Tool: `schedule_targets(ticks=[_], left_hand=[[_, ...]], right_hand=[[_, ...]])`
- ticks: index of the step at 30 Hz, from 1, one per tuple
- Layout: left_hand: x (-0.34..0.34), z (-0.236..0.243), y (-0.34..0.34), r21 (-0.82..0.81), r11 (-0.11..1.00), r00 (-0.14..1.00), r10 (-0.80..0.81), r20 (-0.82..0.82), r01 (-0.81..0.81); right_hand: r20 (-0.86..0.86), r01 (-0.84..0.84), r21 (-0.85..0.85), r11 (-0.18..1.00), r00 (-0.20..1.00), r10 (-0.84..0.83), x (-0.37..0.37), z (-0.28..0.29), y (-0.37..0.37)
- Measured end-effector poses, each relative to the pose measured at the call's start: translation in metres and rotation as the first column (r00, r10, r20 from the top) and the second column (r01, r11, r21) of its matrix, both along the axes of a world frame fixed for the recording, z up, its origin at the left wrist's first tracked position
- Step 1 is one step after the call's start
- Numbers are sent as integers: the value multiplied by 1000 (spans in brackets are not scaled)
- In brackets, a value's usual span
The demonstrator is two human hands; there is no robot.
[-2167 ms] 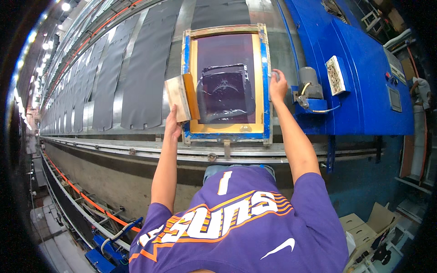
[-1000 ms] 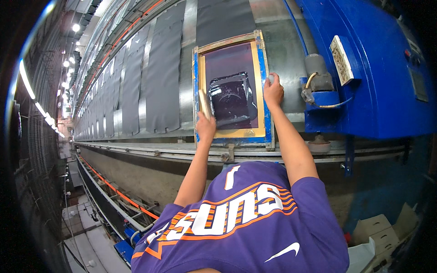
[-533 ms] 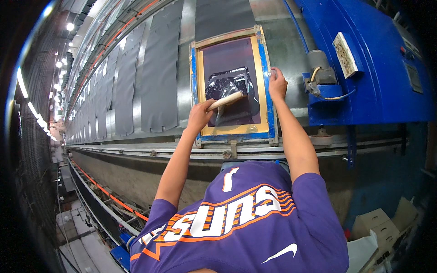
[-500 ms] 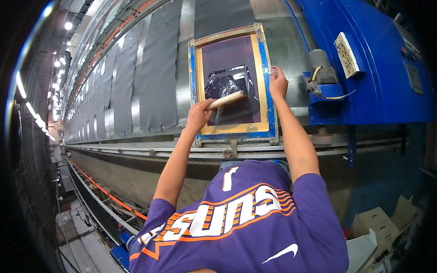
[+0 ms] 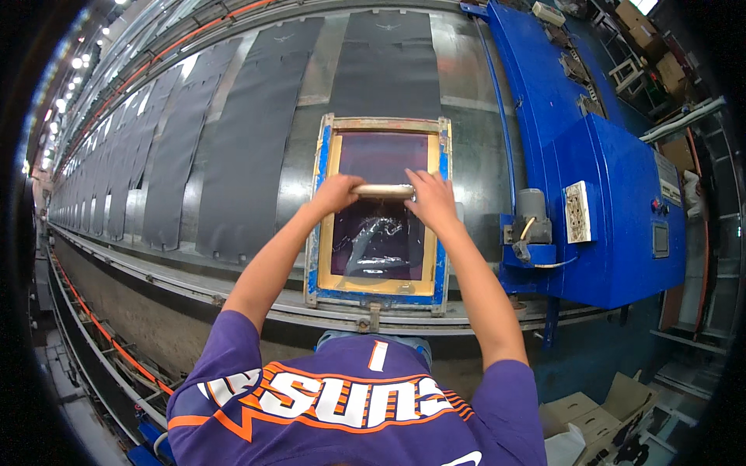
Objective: The person uses a squeegee to pull dark ink across a screen printing frame, applying it to a garment on a conveyor belt. They repeatedly move the frame to new positions, reload the ink, and perform the printing stroke. The person also walks to a workbench to clean the squeegee and reload the screen with ink.
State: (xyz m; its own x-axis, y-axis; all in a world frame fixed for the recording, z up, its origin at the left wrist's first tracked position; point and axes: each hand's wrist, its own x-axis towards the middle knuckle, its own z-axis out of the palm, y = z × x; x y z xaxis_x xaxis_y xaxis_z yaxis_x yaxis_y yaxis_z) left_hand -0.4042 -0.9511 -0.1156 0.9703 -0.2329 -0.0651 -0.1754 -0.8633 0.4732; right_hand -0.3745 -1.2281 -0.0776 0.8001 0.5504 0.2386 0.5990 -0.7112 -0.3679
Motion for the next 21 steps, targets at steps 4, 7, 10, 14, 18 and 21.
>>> schedule_targets(ticks=[4,7,10,14,18,21], left_hand=[[4,0,-12,-118,990,997,83,1,-82],[-54,-32,-21,-73,989,980,138,146,-129],[-140,-45,-42,-7,991,978,133,160,-134],[-161,-26,-44,-52,991,991,124,39,-122],[-70,-13,-18,-102,985,988,146,52,-141],[-14,-11,-11,-122,970,974,219,65,-210]], right_hand=[[-120,79,-113,990,988,-93,13,-44,19],[-97,77,44,996,993,-73,-40,-71,12],[-177,74,85,994,982,-58,-116,-85,-8],[-240,40,22,999,970,-34,-140,-59,-13],[-108,21,-31,999,994,-25,-38,-53,2],[-85,55,42,998,995,-52,9,-54,14]])
